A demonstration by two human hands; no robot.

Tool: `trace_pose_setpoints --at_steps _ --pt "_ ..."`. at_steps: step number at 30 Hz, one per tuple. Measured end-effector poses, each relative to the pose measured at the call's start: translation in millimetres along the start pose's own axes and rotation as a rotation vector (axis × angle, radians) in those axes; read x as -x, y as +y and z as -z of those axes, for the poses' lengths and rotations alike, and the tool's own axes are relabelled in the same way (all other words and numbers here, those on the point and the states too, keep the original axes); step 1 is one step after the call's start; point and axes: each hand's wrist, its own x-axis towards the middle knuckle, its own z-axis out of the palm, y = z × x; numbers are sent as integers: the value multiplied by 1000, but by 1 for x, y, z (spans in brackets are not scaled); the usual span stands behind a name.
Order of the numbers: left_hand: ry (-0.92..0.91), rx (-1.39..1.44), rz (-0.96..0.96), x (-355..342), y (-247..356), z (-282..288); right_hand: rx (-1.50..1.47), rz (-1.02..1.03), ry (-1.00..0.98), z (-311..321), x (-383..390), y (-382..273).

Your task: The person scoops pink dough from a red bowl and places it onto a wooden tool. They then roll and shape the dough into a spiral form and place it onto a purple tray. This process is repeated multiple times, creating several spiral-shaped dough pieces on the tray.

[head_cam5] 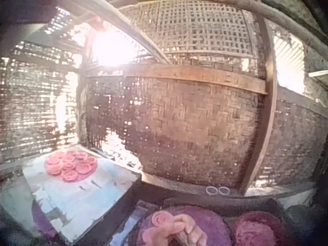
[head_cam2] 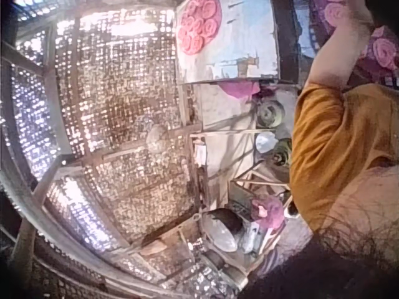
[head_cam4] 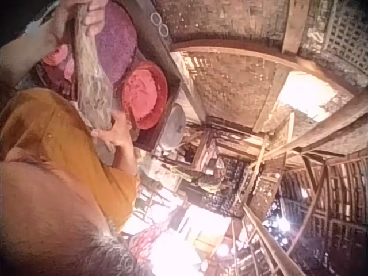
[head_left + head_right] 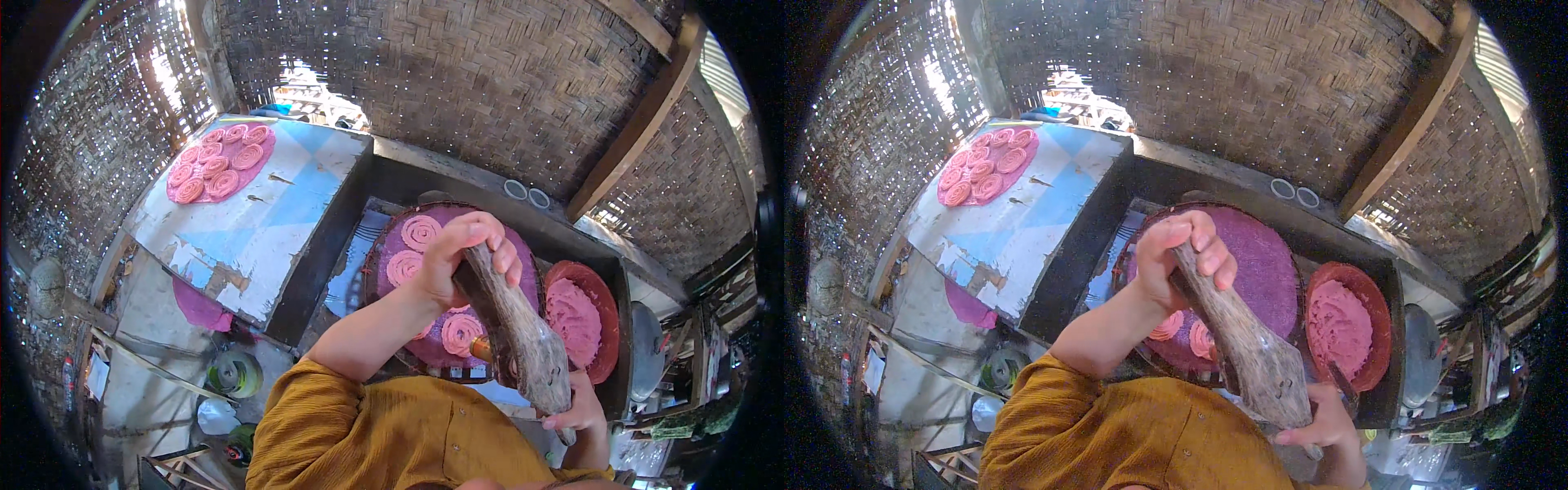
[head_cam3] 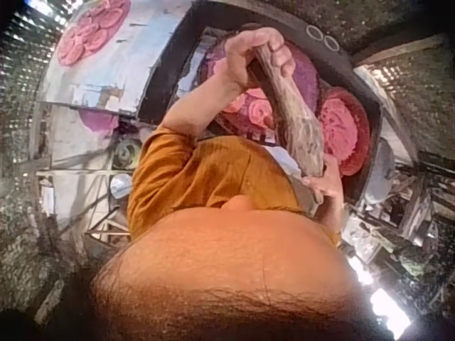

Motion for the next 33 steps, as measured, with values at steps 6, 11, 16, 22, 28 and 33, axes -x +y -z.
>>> trace_pose_setpoints --at_steps 6,11,16,22,28,33 --pt "-19 50 55 -6 -27 8 -21 -49 71 3 20 12" --pt "122 130 191 -14 -39 9 -46 -15 164 2 28 21" --pt "458 -383 685 19 -83 97 -87 36 260 0 18 36" --pt "-153 -1191 550 52 -102 157 -73 73 254 1 9 40" --pt "-158 -1481 596 36 -78 93 -95 54 296 -4 3 31" --pt "262 -1412 759 40 -92 127 -114 72 304 0 -9 54"
